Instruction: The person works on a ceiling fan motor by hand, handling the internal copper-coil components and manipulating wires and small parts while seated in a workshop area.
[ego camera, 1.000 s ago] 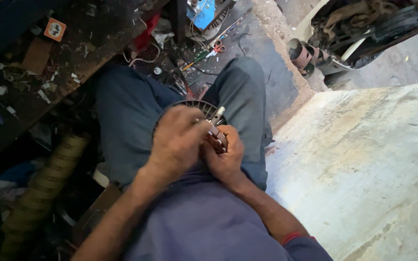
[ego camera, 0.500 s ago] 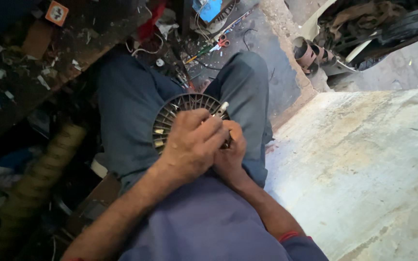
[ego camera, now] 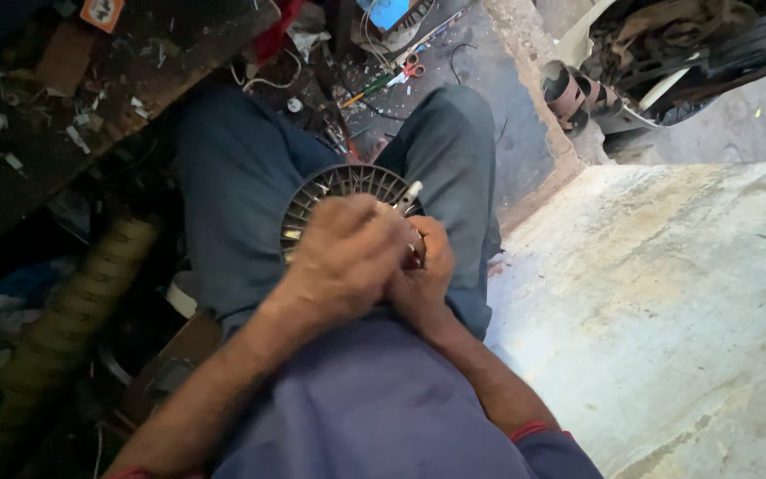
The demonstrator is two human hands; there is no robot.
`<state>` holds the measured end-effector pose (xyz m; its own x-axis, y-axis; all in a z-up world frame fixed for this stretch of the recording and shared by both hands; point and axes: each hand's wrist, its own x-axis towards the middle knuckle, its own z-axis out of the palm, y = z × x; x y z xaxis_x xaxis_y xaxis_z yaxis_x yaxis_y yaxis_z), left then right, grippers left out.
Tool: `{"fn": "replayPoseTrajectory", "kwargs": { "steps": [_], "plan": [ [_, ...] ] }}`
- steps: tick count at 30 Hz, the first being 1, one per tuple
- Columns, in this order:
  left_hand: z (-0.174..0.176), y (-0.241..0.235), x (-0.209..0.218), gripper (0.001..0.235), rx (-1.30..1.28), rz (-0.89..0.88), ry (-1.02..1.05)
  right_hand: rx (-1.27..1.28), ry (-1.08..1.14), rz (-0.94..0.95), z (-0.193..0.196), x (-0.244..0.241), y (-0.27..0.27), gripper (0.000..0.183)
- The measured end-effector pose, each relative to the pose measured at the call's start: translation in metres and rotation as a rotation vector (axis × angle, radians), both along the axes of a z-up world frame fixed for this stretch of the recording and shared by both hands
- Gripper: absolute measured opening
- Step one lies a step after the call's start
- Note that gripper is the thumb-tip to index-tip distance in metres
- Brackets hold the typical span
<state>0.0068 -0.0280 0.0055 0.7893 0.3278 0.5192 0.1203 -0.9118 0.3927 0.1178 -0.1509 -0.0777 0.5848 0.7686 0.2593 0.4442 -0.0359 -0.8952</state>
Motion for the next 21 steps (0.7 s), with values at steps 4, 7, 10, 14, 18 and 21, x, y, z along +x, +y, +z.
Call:
{"fn": "replayPoseTrajectory", "kwargs": {
  "steps": [4, 7, 10, 14, 18, 21],
  "plan": [
    [-0.011, 0.018, -0.015, 0.021, -0.248, 0.226, 0.038, -0.064, 0.114, -0.046, -0.001, -0.005, 0.0, 0.035],
    [-0.014, 0.011, -0.009, 0.022, -0.273, 0.187, 0.001, -0.058, 0.134, -0.035, -0.005, -0.003, 0.001, 0.034],
    [-0.005, -0.004, 0.01, 0.026, -0.141, -0.112, -0.038, -0.154, -0.439, -0.042, -0.007, -0.002, -0.005, 0.034],
    [0.003, 0.004, 0.004, 0.025, -0.108, -0.19, -0.016, 0.142, -0.107, 0.064, -0.007, 0.004, -0.001, 0.033],
    [-0.013, 0.022, -0.016, 0.016, -0.336, 0.126, 0.029, -0.044, 0.102, -0.044, -0.002, -0.002, -0.001, 0.035],
    [-0.026, 0.025, -0.018, 0.013, -0.518, 0.254, -0.051, -0.052, 0.113, -0.048, -0.002, -0.003, 0.0, 0.036]
  ]
}}
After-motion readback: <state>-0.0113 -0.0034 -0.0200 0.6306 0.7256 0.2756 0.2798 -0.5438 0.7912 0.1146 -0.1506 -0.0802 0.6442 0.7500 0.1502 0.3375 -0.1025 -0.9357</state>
